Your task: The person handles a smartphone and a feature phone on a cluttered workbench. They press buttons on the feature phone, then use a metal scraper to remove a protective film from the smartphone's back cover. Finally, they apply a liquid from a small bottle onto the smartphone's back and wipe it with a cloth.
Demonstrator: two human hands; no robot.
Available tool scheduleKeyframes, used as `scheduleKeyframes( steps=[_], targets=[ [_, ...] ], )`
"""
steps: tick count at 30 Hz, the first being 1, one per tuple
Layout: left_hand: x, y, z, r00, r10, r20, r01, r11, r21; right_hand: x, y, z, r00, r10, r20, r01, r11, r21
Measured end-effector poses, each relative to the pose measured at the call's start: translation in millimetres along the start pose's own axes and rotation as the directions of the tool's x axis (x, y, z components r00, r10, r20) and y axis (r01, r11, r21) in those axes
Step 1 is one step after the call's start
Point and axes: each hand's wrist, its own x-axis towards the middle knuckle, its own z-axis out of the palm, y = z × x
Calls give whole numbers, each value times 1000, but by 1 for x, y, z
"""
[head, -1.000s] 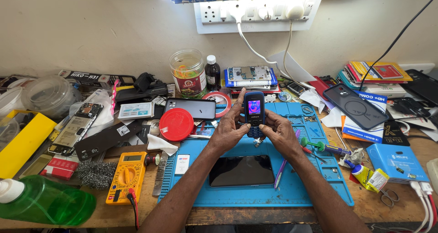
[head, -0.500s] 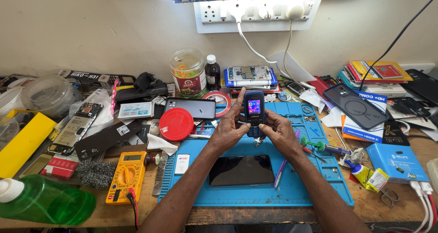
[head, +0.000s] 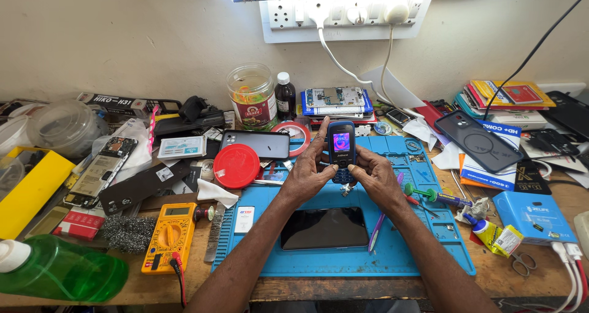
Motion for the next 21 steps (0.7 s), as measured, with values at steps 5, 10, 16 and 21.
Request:
scheduleKeyframes(
  steps=[5, 10, 16, 21],
  targets=[
    [-1, 1, 2, 999, 35, -4, -35, 999, 28, 0, 2, 0, 1000, 20, -8, -21, 1000, -23],
    [-1, 0, 2, 1000, 22, -12, -22, 999, 25, 0, 2, 0, 999, 48, -17, -49, 998, -39],
    [-1, -1, 2, 999, 21, -25, -20, 999, 29, 0, 2, 0, 1000, 4, 3, -4, 1000, 0],
    [1, 0, 1, 999, -5, -41, 7, 999, 36, 0, 1, -1, 999, 36, 37, -37, 999, 29]
  ],
)
